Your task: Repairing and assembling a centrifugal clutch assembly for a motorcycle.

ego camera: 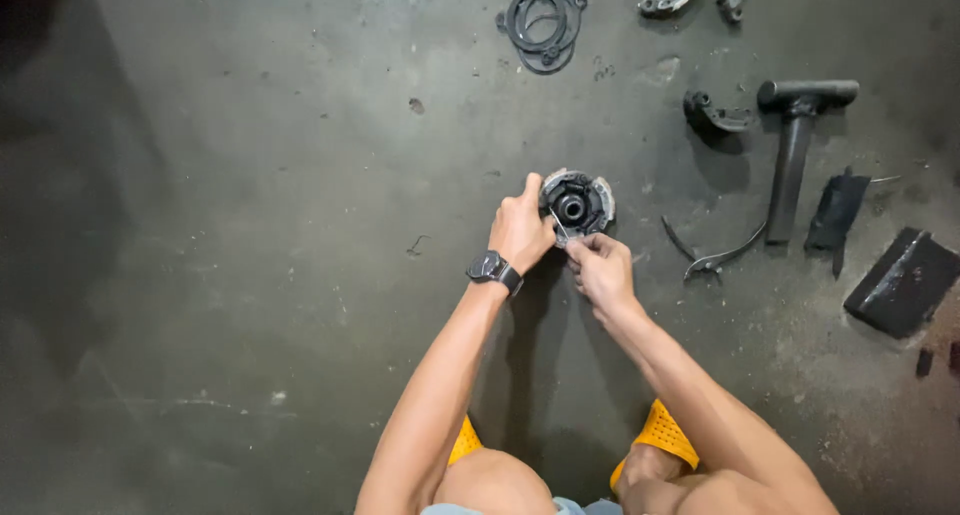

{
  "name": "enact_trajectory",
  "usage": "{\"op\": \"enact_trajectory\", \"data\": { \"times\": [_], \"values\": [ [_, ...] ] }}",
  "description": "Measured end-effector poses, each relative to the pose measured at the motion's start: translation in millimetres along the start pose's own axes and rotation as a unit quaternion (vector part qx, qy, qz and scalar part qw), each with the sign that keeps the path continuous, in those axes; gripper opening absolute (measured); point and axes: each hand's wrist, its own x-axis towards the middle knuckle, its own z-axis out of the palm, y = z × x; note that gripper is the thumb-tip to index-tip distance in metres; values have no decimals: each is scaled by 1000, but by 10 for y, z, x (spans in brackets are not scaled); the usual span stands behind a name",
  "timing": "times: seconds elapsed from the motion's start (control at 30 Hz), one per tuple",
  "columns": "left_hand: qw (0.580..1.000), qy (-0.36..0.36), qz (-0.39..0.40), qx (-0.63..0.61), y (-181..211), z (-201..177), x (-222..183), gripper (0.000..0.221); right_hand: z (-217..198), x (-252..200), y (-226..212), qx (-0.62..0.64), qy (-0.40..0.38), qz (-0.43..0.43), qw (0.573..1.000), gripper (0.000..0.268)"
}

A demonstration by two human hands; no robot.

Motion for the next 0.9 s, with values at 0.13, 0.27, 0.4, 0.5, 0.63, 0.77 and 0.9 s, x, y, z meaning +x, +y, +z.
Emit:
{"op": "enact_trajectory", "data": {
  "times": [0.13,0.27,0.4,0.5,0.63,0.77,0.9],
  "values": [
    [999,5,29,-37,-74,60,-48,41,-65,-11,-45,-72,1,23,997,14],
    [1000,4,13,-21,-50,32,-48,41,-67,0,197,-156,48,-160,974,16],
    [1000,5,9,-1,-98,98,-19,41,-168,173,227,-280,75,-291,912,17],
    [1000,6,-8,-1,-24,38,-28,45,-157,34,-348,-381,37,-250,889,18],
    [1000,5,-11,3,-89,84,-40,46,-247,-11,-324,-410,-1,-365,836,15],
    [1000,2,-22,12,-49,37,-34,51,-270,50,-217,-411,-5,-401,819,14],
    [1000,9,-3,-20,-23,15,-61,49,-297,260,308,-208,10,-266,941,18]
  ]
}}
